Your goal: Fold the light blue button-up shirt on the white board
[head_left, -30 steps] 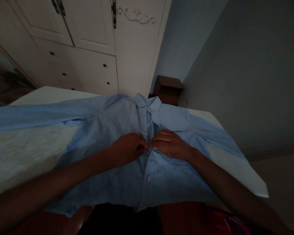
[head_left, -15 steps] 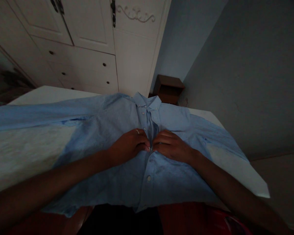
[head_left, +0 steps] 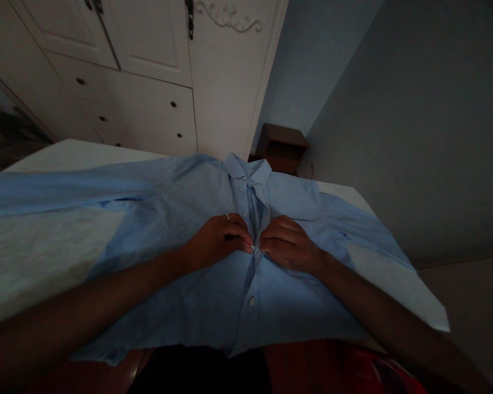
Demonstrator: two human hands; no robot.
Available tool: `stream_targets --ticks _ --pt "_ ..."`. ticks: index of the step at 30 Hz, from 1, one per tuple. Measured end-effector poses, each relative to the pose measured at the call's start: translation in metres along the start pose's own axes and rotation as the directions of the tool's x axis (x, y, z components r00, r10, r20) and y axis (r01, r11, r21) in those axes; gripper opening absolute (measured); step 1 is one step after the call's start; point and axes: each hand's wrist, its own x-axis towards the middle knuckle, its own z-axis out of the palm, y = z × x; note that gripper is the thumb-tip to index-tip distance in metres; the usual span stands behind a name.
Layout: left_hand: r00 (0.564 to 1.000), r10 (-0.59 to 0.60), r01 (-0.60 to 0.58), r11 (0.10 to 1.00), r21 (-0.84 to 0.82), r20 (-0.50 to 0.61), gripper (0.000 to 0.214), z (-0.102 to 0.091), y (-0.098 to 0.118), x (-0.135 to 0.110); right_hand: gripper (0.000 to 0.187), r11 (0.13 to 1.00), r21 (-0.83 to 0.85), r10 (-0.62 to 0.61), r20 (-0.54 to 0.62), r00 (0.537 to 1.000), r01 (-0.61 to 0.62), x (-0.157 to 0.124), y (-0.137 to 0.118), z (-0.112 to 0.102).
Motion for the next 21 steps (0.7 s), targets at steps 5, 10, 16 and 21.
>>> stream_targets --ticks 5,10,16,21 --pt "0.998 -0.056 0.056 0.996 -0.069 -0.009 0.005 0.0003 0.001 -0.0008 0.007 1.0 -0.018 0.004 0.031 1.0 -0.003 0.0017 -0.0011 -0.0005" --pt "0.997 -0.073 0.071 0.991 -0.11 -0.01 0.007 0.0013 -0.0006 0.0001 0.011 0.999 -0.049 -0.002 0.026 1.0 0.003 0.0024 -0.0017 -0.0009" --pt "0.998 -0.061 0.06 0.995 -0.082 -0.01 0.007 0.0026 -0.0013 0.0006 0.009 0.999 -0.034 -0.003 0.066 0.998 0.005 0.0015 -0.0014 -0.0001" --pt "1.0 -0.022 0.022 1.0 -0.022 0.001 0.008 0.0032 -0.0015 -0.0001 0.005 1.0 -0.009 -0.012 0.099 0.995 0.013 0.0005 0.0004 0.0006"
